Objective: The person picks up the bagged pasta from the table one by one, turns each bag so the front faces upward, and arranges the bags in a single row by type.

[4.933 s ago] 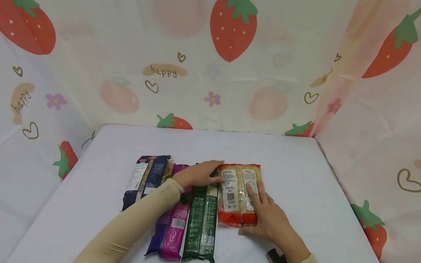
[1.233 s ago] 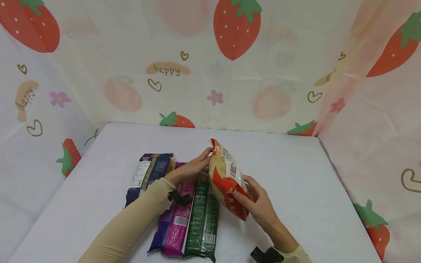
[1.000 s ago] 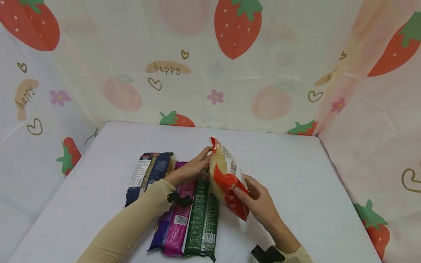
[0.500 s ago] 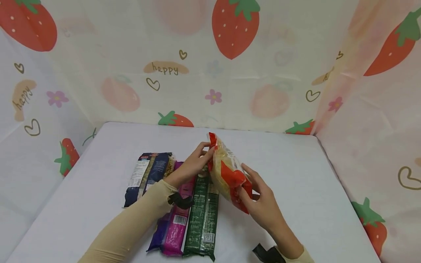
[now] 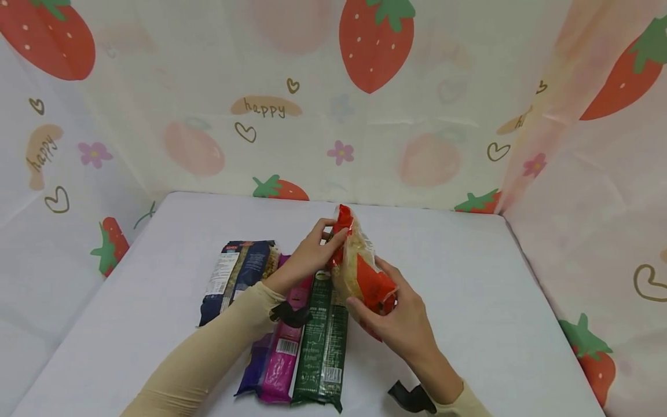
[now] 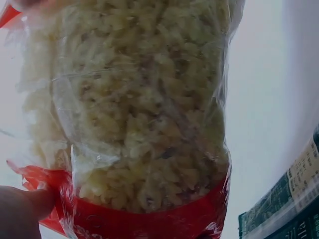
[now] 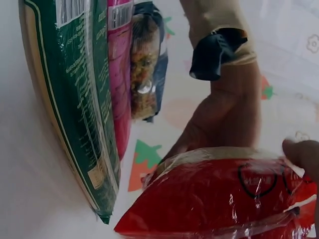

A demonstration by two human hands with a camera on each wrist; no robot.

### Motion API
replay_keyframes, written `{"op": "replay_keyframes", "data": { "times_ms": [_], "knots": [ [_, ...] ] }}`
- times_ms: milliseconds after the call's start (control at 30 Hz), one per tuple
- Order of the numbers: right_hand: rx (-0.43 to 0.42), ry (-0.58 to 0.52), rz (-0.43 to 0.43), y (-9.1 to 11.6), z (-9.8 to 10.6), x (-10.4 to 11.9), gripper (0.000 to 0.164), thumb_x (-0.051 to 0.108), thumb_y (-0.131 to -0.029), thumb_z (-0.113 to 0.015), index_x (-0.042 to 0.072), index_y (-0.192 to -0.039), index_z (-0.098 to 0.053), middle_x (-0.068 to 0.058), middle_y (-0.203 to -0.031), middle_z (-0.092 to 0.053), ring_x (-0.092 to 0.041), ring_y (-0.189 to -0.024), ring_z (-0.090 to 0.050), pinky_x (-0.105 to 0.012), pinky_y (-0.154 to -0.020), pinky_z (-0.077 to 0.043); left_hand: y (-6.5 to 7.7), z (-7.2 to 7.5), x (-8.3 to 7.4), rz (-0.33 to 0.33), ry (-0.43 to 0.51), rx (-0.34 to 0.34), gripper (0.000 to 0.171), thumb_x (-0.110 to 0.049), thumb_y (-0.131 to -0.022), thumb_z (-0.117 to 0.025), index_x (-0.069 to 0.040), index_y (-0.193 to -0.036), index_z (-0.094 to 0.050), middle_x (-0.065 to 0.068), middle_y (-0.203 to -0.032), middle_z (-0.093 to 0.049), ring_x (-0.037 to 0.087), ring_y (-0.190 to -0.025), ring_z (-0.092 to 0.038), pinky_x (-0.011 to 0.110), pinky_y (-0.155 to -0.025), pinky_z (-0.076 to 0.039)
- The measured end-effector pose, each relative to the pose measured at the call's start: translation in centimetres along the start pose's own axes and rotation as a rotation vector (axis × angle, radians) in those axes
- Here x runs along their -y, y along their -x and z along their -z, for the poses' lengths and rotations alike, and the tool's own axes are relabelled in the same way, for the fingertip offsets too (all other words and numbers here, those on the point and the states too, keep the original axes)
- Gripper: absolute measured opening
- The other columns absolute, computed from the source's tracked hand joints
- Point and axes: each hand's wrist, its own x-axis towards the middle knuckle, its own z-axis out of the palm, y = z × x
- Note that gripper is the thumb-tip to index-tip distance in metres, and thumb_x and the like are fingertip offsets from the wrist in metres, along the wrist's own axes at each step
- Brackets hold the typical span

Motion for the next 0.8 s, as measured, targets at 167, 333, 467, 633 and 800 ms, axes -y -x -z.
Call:
{"op": "replay_keyframes", "data": {
  "times_ms": [167,333,467,633,800],
  "knots": [
    [-0.013,-0.055,0.062,-0.1,-0.1,-0.3,0.076,0.014,-0.093,-0.087,0.016,-0.159,-0.050,-0.014,-0.130,-0.072,-0.023,-0.085,-0.067,-0.028,-0.069,-0.062,0.4,0.5,-0.3,0.020,-0.030,-0.013,0.072,-0.062,-0.107,-0.055,-0.015,-0.160,-0.039,0.020,-0.140,-0.048,0.034,-0.115,-0.061,0.049,-0.083,-0.064],
    [-0.018,-0.121,0.068,-0.3,0.0,-0.6,0.069,0.011,-0.096,-0.084,0.016,-0.157,-0.052,-0.011,-0.134,-0.071,-0.025,-0.097,-0.072,-0.028,-0.074,-0.064,0.6,1.3,-0.3,-0.008,0.005,-0.002,0.066,-0.058,-0.110,-0.052,-0.012,-0.158,-0.043,0.020,-0.149,-0.044,0.034,-0.123,-0.059,0.049,-0.095,-0.060],
    [-0.033,-0.191,0.048,-0.3,0.0,-1.0,0.060,0.011,-0.099,-0.080,0.011,-0.153,-0.054,-0.010,-0.133,-0.071,-0.024,-0.105,-0.074,-0.030,-0.080,-0.064,0.9,2.0,0.0,-0.014,0.067,0.005,0.059,-0.052,-0.113,-0.050,-0.013,-0.157,-0.045,0.019,-0.154,-0.044,0.036,-0.128,-0.060,0.056,-0.099,-0.058],
    [-0.077,-0.238,0.018,-0.5,0.0,-1.5,0.047,0.011,-0.101,-0.076,0.002,-0.144,-0.059,-0.015,-0.124,-0.072,-0.017,-0.099,-0.074,-0.030,-0.080,-0.064,1.1,2.6,0.8,-0.007,0.171,0.025,0.052,-0.041,-0.114,-0.054,-0.011,-0.156,-0.047,0.018,-0.155,-0.046,0.037,-0.136,-0.056,0.061,-0.104,-0.055],
    [-0.104,-0.273,-0.065,-0.7,0.2,-1.7,0.039,0.012,-0.104,-0.073,-0.002,-0.137,-0.059,-0.019,-0.119,-0.071,-0.015,-0.093,-0.073,-0.027,-0.079,-0.063,1.3,2.8,1.5,-0.033,0.125,0.028,0.046,-0.032,-0.113,-0.059,-0.008,-0.151,-0.052,0.020,-0.153,-0.048,0.041,-0.142,-0.050,0.060,-0.107,-0.053]
  ]
}}
